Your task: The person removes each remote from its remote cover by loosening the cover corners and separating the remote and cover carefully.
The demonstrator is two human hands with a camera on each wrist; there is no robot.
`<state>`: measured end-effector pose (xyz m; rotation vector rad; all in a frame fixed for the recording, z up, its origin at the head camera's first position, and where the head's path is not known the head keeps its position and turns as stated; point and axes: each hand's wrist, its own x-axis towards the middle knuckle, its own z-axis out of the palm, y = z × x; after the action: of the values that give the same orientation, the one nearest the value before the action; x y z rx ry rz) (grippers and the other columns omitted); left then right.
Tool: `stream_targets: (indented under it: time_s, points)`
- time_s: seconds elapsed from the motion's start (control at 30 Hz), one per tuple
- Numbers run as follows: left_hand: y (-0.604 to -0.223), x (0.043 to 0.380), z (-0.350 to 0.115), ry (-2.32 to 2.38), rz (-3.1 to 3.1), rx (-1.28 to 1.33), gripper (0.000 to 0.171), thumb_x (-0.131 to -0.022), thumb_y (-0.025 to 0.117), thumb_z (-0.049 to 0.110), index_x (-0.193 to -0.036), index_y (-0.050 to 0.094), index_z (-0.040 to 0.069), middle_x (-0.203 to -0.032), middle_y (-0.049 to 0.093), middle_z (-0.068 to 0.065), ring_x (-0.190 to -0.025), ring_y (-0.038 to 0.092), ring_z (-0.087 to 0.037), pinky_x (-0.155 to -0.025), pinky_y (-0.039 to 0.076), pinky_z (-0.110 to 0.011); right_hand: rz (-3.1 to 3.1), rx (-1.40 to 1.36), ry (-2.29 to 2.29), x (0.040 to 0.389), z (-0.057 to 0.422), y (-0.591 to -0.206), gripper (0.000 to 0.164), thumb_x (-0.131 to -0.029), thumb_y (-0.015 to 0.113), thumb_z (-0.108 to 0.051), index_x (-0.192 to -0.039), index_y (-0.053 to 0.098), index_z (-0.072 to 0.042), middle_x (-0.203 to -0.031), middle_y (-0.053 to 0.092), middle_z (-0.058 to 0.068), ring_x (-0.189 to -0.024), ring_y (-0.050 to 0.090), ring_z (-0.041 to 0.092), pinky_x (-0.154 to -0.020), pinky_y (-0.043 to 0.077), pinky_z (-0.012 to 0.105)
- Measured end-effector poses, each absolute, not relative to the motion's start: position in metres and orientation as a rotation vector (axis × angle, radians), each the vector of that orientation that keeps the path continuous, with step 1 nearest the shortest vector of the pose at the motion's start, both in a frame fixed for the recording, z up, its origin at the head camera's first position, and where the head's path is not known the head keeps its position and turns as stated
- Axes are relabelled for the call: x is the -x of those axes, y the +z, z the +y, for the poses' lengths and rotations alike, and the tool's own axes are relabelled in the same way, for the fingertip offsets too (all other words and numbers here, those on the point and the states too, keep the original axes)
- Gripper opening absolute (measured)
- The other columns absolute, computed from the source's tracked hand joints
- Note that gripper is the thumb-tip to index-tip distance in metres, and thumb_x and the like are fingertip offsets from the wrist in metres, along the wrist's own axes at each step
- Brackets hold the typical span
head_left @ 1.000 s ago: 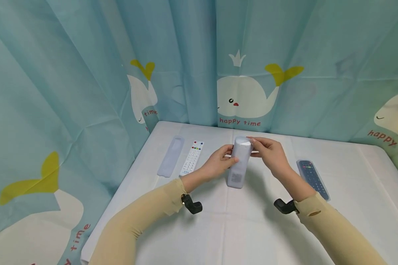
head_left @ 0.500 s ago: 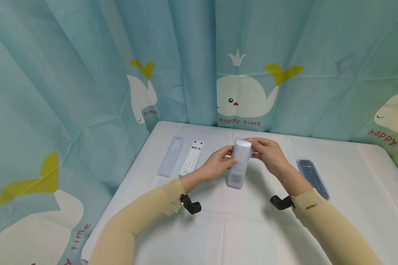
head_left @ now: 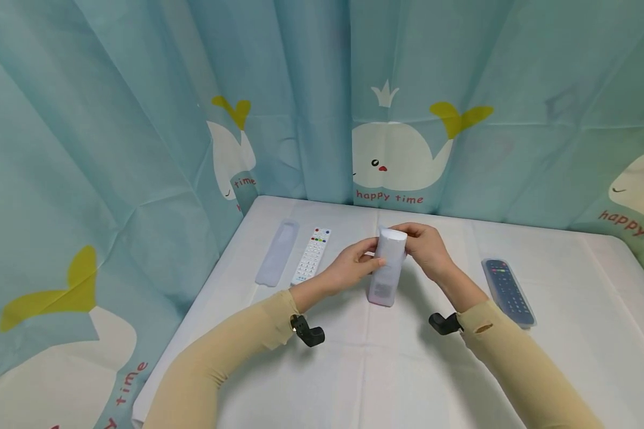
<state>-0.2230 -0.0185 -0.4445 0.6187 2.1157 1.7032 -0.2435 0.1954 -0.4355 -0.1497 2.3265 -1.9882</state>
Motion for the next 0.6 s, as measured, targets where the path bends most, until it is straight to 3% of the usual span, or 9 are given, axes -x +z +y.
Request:
stream_targets:
  time_s: [0.17,0.33,0.6]
  points:
    - [-0.445,0.223,-0.019,1.712,2.116,-0.617,0.050,-0.105,0.061,0.019,-0.152,0.044,0.009,-0.138,0.057,-0.008,-0.117,0.063,-0.018,-0.096,0.053,-0.033,2.335,0.171,-1.989,0.245,0.197,-0.437,0.023,-0.097,0.063,-0.005,-0.118,0.067,0.003,-0.101,0.068,-0.001,-0.087,0.058,0.016,-0.072,0.050,0.028]
    - [-0.445,0.222,-0.014,1.731,2.146,-0.566,0.050,-0.104,0.063,0.018,-0.150,0.046,0.007,-0.138,0.058,-0.010,-0.119,0.063,-0.021,-0.097,0.053,-0.035,2.277,0.192,-2.011,0.243,0.204,-0.426,0.020,-0.099,0.065,-0.008,-0.116,0.068,0.003,-0.105,0.067,-0.002,-0.094,0.056,0.018,-0.081,0.049,0.032]
    - [-0.443,0.222,-0.013,1.736,2.193,-0.509,0.050,-0.102,0.066,0.021,-0.147,0.048,0.009,-0.133,0.060,-0.007,-0.117,0.064,-0.019,-0.095,0.054,-0.035,2.352,0.348,-1.943,0.233,0.214,-0.417,0.026,-0.103,0.060,-0.013,-0.122,0.071,0.001,-0.111,0.072,-0.003,-0.102,0.065,0.018,-0.088,0.055,0.030]
